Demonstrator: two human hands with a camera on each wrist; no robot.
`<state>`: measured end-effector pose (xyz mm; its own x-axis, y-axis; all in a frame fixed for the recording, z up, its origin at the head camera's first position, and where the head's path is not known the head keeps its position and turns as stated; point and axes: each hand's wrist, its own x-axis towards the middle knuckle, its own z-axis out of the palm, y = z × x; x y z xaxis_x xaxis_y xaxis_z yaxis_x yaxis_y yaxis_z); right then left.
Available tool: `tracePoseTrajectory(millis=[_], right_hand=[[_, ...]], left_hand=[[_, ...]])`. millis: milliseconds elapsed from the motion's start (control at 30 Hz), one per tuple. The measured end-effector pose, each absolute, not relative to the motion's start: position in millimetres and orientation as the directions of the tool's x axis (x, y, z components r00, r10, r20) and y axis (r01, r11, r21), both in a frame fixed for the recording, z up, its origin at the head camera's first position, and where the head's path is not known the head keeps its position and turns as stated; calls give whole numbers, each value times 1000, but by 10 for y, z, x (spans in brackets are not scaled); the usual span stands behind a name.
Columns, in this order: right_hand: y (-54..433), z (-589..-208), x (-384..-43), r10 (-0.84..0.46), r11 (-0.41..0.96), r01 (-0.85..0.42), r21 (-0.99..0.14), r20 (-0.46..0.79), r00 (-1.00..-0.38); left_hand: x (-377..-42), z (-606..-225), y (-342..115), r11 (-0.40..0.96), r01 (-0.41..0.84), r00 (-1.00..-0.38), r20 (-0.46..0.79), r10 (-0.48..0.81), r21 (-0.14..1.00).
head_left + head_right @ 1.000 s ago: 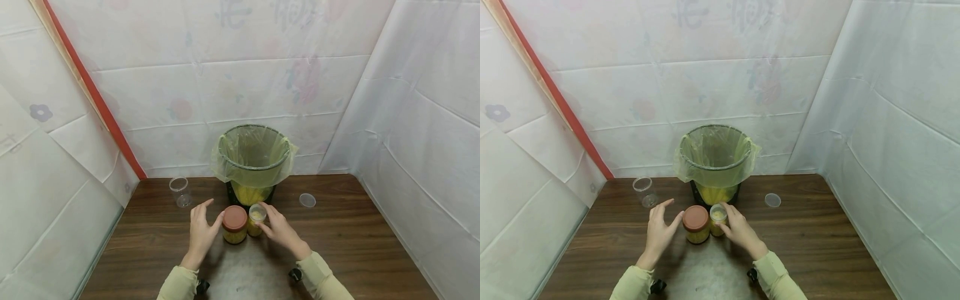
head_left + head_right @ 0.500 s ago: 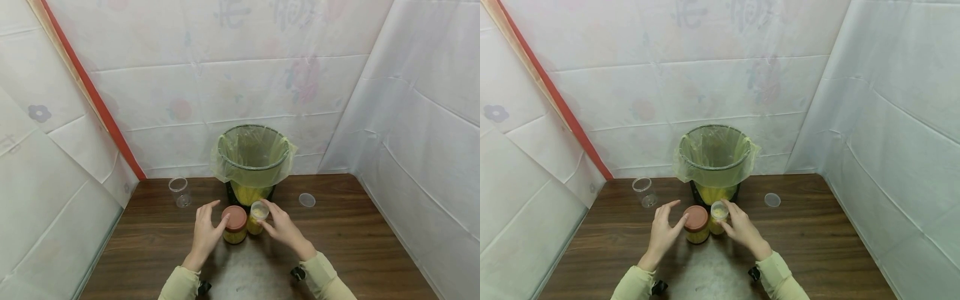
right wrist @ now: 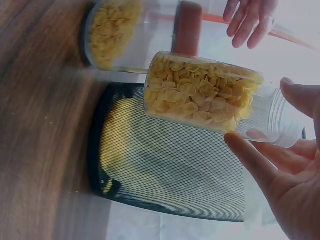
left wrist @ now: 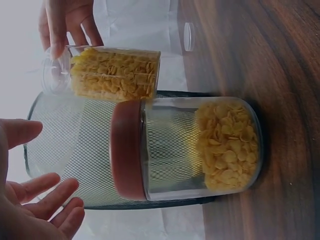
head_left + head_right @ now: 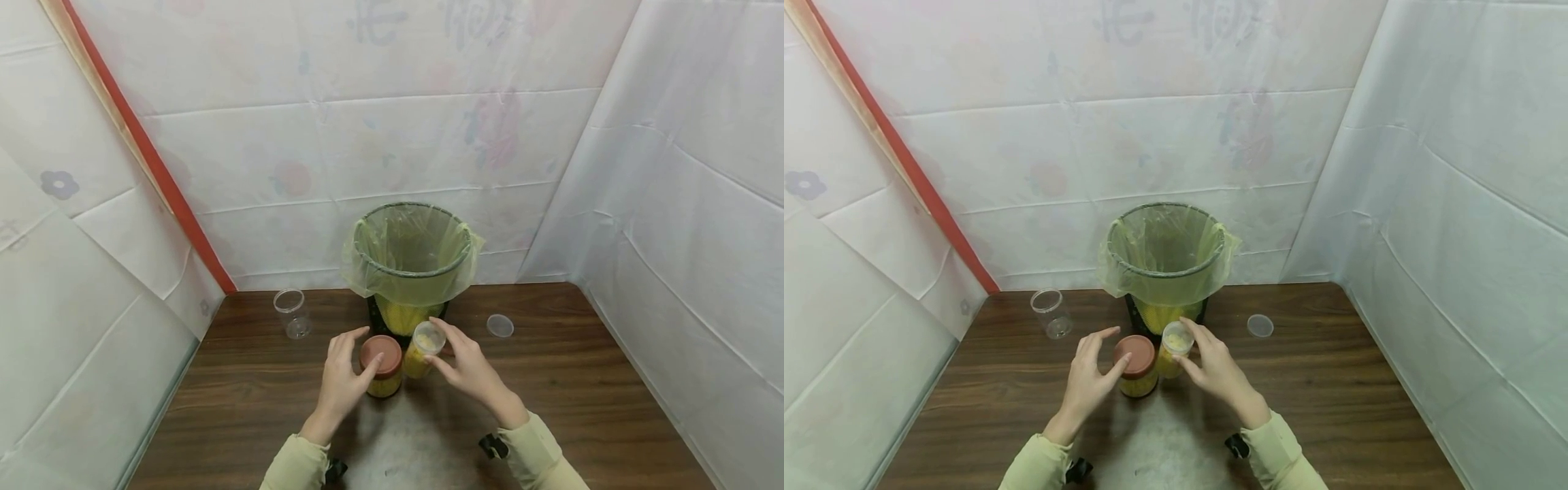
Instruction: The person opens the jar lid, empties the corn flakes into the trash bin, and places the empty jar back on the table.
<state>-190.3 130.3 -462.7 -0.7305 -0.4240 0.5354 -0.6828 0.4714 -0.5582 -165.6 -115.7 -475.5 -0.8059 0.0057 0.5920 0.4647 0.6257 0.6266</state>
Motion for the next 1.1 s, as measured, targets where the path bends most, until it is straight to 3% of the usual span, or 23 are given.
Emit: tracePoseTrajectory(millis=[500, 1100], right_hand=[[1343, -4438, -1833, -401, 464, -694, -550, 568, -718], [1351, -4226, -1736, -369, 363, -663, -654, 553, -747]], left_hand=[[-1631, -4707, -1079, 615, 500, -807, 586, 74, 610], [-1620, -4675, -928, 579, 571, -794, 571, 209, 582]])
